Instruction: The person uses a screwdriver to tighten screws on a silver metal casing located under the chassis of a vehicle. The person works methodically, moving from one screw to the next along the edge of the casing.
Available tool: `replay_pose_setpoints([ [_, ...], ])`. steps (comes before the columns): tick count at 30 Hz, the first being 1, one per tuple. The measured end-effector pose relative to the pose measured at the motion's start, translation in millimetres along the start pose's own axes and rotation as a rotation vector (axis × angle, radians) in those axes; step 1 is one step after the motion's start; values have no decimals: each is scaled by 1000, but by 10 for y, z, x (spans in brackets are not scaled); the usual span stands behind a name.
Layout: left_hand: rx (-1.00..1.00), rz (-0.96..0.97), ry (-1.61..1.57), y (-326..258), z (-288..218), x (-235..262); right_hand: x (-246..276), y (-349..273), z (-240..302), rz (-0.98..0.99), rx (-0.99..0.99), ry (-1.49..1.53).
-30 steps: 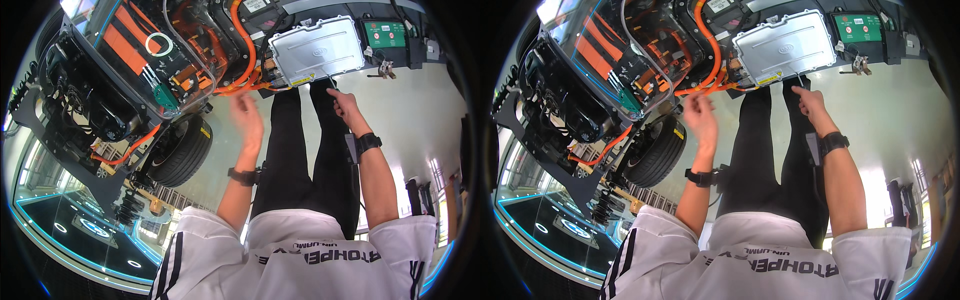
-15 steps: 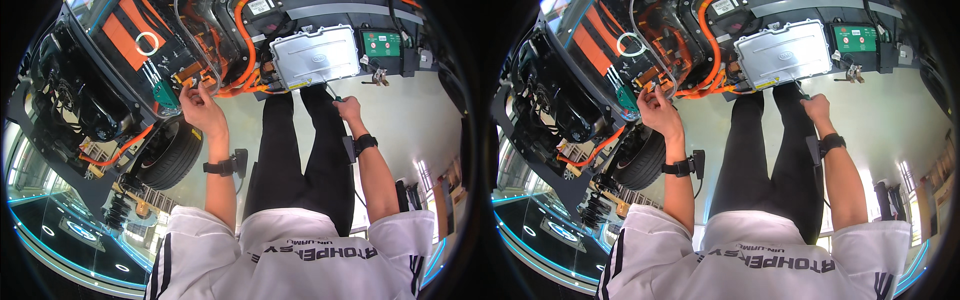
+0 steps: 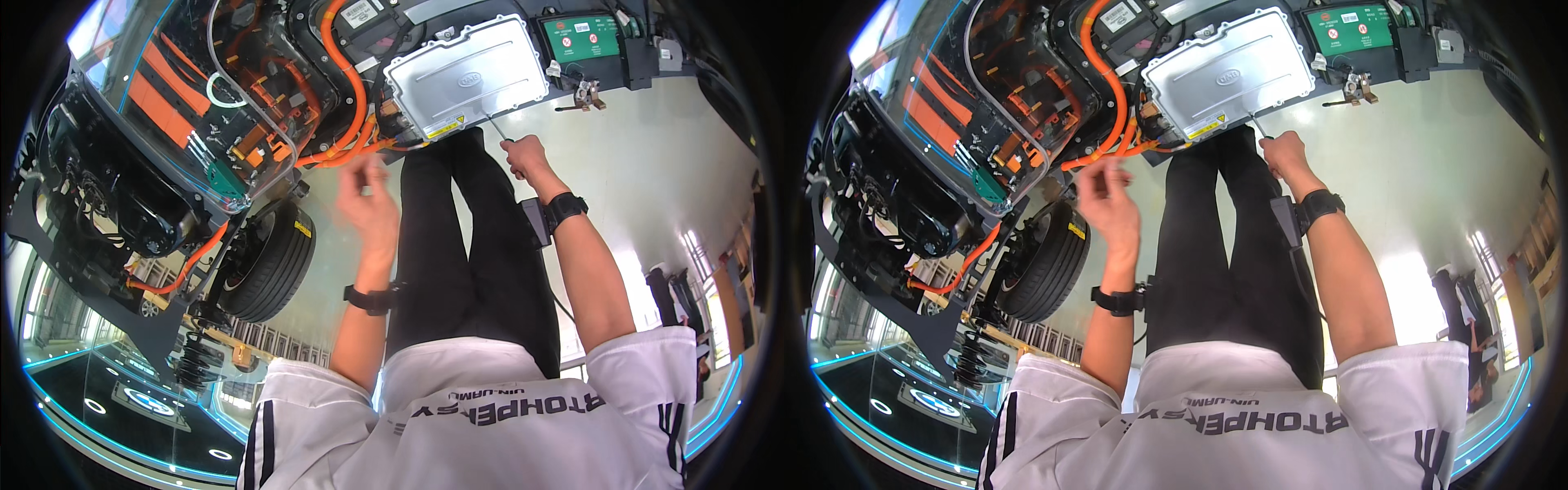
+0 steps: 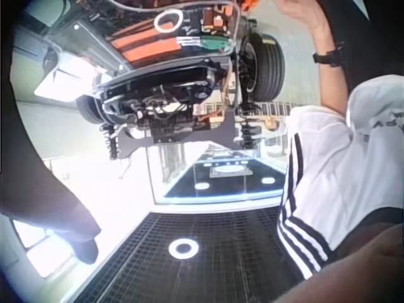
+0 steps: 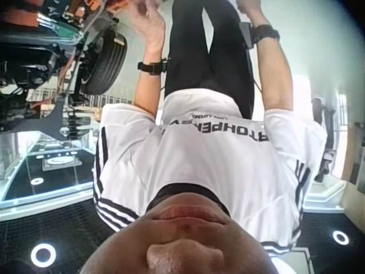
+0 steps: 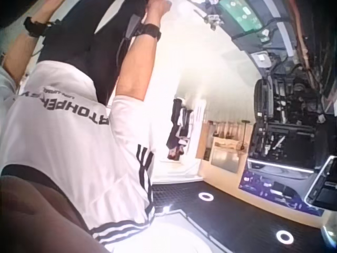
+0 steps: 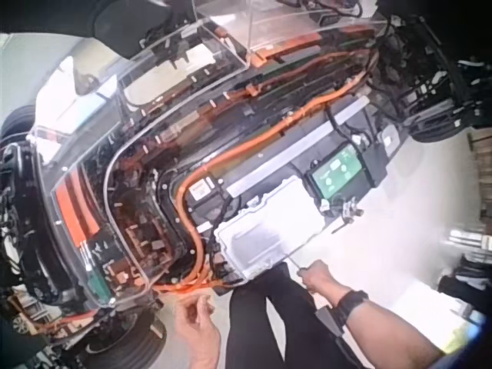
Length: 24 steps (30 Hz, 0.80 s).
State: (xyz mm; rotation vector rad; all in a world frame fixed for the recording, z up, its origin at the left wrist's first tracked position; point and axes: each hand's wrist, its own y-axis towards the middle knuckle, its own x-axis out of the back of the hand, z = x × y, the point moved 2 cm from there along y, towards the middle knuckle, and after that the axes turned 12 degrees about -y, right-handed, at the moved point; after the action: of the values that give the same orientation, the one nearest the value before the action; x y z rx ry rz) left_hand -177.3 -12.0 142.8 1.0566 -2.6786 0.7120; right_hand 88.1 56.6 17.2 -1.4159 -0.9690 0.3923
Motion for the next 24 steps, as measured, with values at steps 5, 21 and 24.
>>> replay_pose_setpoints([
  [5, 457, 285, -377, -537, 643, -746, 323, 37, -196, 107, 238, -260],
  [21, 1073, 448, -1092, -785, 509, -1221, 683, -1538, -988, -30, 595, -1],
  [24, 1072, 446, -1122, -760, 491, -1189, 587, -1517, -1014, -27, 611, 48],
])
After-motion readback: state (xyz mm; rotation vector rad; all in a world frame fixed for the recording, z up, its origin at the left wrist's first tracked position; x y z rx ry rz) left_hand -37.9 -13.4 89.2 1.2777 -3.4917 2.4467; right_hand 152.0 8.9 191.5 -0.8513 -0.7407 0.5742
